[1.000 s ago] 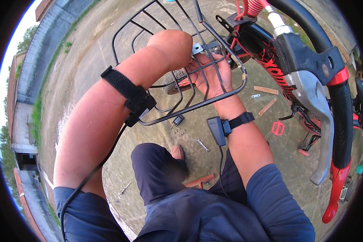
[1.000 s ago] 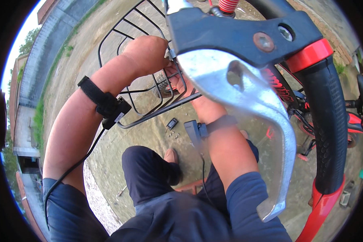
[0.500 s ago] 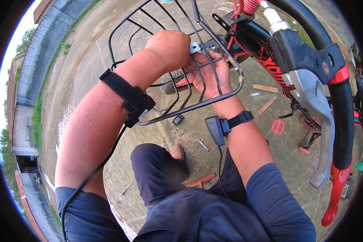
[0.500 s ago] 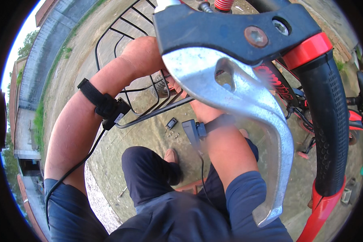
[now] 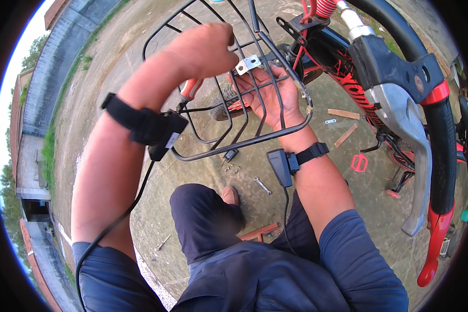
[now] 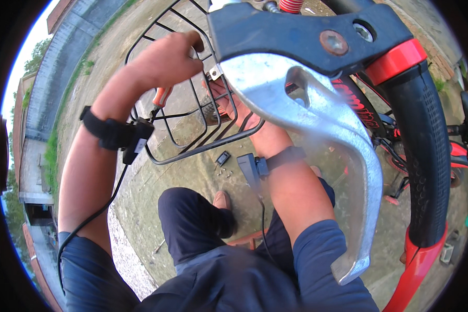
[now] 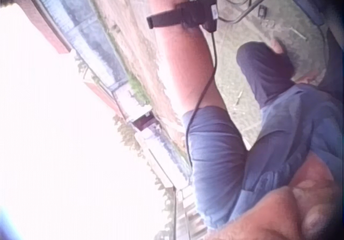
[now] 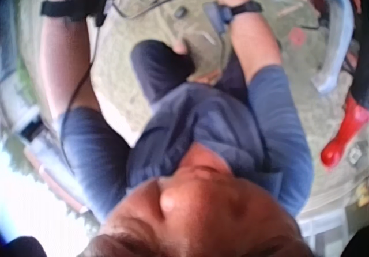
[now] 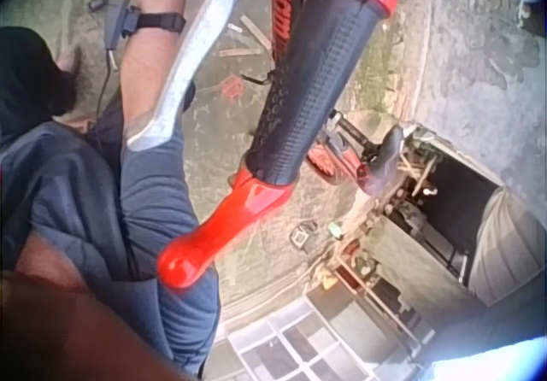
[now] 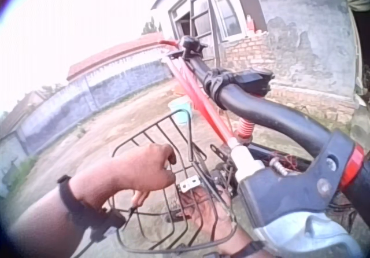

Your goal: The person uses a screwdriver to tighten a screw on a bracket attached to the front basket of a bicycle.

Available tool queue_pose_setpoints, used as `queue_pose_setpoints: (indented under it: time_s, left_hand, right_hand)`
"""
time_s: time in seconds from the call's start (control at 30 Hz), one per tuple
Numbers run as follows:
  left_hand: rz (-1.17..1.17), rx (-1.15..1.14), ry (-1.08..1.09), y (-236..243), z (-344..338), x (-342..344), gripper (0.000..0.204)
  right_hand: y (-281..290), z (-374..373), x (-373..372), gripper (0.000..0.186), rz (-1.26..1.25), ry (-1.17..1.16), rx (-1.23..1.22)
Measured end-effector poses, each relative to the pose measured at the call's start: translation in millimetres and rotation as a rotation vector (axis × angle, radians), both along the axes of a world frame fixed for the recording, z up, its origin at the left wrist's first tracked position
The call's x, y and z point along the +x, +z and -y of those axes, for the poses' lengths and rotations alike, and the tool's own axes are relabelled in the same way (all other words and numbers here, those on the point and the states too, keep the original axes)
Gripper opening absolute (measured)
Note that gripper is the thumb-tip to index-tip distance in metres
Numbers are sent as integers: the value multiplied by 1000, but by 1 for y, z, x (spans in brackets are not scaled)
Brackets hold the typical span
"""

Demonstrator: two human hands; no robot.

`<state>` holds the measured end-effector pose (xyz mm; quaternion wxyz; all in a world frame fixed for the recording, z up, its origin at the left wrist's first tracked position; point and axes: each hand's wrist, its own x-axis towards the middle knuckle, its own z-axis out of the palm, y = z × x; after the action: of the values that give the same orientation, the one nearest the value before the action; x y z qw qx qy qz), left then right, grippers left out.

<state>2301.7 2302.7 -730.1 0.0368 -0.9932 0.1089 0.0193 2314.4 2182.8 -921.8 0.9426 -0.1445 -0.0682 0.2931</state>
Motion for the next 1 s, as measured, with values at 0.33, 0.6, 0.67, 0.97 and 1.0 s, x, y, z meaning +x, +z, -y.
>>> queue_pose_setpoints:
  time_s: [0.33, 0.6, 0.67, 0.97, 1.0]
  left_hand:
    - [173, -449, 2, 80, -29, -55, 25]
    - [445, -434, -32, 59, -28, -76, 25]
    - [544, -392, -91, 48, -27, -79, 23]
    - [592, -406, -158, 32, -19, -81, 18]
    - [594, -420, -163, 31, -17, -80, 18]
  right_hand:
    - [7, 4, -3, 64, 8, -5, 90]
    - [5, 3, -2, 64, 31, -12, 90]
    - [4, 3, -2, 64, 34, 0, 94]
    - [10, 1, -6, 65, 33, -16, 49]
    - [10, 1, -6, 65, 28, -24, 34]
